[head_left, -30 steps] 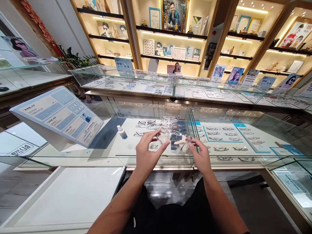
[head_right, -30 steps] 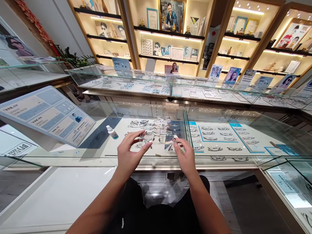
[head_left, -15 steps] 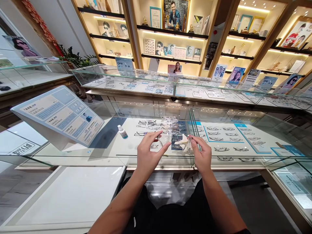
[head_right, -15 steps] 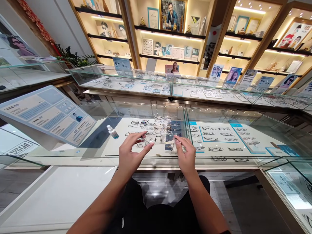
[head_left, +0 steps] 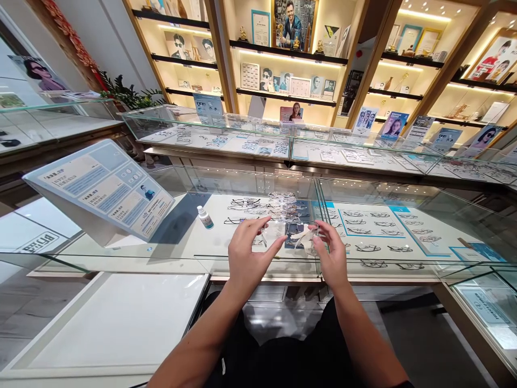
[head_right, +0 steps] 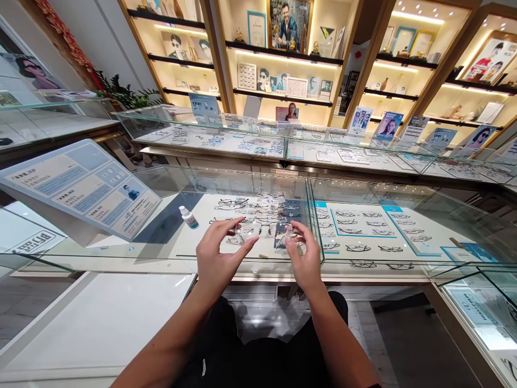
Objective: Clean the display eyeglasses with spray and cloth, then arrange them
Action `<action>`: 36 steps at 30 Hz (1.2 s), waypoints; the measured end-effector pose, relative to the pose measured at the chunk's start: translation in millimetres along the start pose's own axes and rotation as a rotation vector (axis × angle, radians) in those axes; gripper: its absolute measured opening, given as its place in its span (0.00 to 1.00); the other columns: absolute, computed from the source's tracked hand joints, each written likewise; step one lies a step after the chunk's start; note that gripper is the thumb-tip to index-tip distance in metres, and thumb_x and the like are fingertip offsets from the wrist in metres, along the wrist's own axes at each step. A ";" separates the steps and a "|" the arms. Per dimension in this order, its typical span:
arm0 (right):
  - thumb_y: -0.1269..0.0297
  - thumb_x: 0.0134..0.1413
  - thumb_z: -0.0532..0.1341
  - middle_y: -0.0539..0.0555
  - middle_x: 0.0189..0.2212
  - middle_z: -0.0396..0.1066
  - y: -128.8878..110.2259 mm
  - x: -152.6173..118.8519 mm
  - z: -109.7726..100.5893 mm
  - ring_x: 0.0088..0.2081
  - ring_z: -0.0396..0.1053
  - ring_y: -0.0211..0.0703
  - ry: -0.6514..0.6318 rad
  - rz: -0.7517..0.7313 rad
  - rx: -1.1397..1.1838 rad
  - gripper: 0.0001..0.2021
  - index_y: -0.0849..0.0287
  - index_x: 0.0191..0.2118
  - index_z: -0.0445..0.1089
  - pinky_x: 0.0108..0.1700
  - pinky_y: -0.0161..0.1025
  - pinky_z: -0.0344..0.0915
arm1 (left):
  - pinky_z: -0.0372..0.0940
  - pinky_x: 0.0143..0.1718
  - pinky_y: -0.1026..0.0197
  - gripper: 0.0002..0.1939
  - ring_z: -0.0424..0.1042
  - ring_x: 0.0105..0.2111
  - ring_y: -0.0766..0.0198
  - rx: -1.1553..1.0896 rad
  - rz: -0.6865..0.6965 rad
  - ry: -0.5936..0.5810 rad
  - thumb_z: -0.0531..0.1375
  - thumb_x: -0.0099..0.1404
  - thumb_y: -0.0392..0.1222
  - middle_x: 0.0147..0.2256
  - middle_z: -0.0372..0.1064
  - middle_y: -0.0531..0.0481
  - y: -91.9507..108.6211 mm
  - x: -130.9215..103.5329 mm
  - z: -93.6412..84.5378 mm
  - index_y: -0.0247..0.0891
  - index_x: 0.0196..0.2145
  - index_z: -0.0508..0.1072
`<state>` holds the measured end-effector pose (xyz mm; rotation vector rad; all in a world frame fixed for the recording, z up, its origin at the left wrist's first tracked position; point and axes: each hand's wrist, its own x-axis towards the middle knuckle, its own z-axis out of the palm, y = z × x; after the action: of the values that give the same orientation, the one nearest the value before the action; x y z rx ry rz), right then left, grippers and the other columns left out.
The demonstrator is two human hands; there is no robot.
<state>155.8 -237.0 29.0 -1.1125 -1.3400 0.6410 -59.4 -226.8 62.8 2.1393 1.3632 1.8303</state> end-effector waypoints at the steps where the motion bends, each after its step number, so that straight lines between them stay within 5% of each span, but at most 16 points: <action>1: 0.51 0.66 0.64 0.60 0.56 0.77 0.3 -0.2 0.3 0.56 0.74 0.54 -0.013 0.004 -0.007 0.22 0.52 0.61 0.70 0.56 0.49 0.70 | 0.74 0.42 0.54 0.22 0.75 0.40 0.59 0.009 0.011 0.008 0.72 0.66 0.48 0.43 0.75 0.47 0.8 0.2 0.1 0.44 0.55 0.76; 12: 0.52 0.63 0.67 0.59 0.56 0.77 -6.0 -2.8 1.1 0.56 0.73 0.54 0.023 -0.041 -0.083 0.21 0.51 0.59 0.70 0.56 0.52 0.70 | 0.74 0.45 0.51 0.23 0.76 0.43 0.55 0.012 0.059 0.021 0.72 0.66 0.48 0.44 0.75 0.46 0.8 -1.9 2.5 0.45 0.56 0.75; 28: 0.53 0.64 0.67 0.58 0.54 0.76 -12.0 -4.4 -0.3 0.55 0.73 0.54 0.086 -0.093 -0.175 0.19 0.51 0.57 0.72 0.56 0.52 0.69 | 0.77 0.44 0.53 0.22 0.74 0.48 0.56 -0.063 -0.047 -0.006 0.72 0.66 0.49 0.48 0.72 0.45 3.6 -1.1 5.4 0.44 0.55 0.77; 36: 0.52 0.63 0.68 0.60 0.57 0.74 0.3 1.0 1.2 0.57 0.72 0.53 0.017 -0.006 0.022 0.21 0.53 0.57 0.72 0.54 0.49 0.72 | 0.76 0.49 0.51 0.25 0.73 0.50 0.54 0.018 0.063 0.052 0.73 0.63 0.47 0.51 0.67 0.43 3.3 -1.0 5.3 0.43 0.56 0.77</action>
<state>154.9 -235.7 29.0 -1.0941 -1.3182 0.6387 -53.1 -226.8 62.0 2.1825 1.3428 1.9161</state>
